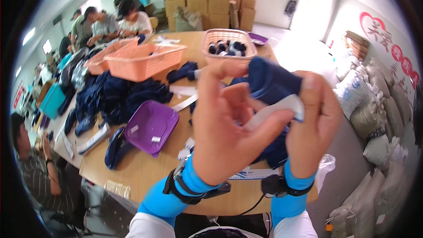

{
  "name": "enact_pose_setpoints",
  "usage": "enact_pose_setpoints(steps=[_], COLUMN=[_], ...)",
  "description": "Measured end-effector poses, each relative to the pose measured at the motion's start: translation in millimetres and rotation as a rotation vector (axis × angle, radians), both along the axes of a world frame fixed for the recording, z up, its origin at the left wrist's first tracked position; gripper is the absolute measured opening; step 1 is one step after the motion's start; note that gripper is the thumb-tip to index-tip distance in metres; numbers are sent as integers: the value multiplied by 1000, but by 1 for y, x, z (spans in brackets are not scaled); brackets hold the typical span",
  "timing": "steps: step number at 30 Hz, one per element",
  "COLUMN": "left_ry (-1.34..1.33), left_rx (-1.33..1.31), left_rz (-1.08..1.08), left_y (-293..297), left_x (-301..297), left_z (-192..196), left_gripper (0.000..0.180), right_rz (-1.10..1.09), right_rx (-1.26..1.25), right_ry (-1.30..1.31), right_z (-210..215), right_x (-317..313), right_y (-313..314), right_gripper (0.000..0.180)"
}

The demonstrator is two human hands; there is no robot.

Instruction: Folding blue socks and applying a paper label wrap.

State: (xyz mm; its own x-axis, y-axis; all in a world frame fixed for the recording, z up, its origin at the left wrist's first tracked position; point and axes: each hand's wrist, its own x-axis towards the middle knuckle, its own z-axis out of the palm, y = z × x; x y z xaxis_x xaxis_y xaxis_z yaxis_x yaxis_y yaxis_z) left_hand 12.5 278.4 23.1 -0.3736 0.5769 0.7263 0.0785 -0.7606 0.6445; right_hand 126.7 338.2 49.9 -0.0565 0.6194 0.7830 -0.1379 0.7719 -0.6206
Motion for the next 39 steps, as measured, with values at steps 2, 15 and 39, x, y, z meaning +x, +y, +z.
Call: enact_pose_setpoints(steps=[2, 15, 39], left_ry=[102, 209, -232], left_rx=[-74, -131, -489], left_rz=[74, 142, -724], left_y=[-2, -15, -11], left_x=[0, -18, -72], left_z=[6, 10, 8], left_gripper=[76, 85, 18], right_rz=[-24, 79, 334], right_rx=[-113, 139, 593], right_ry=[46, -94, -621], right_z=[-5, -5, 15], right_x=[4, 3, 28], right_y=[2, 3, 5], right_gripper=[35, 48, 52])
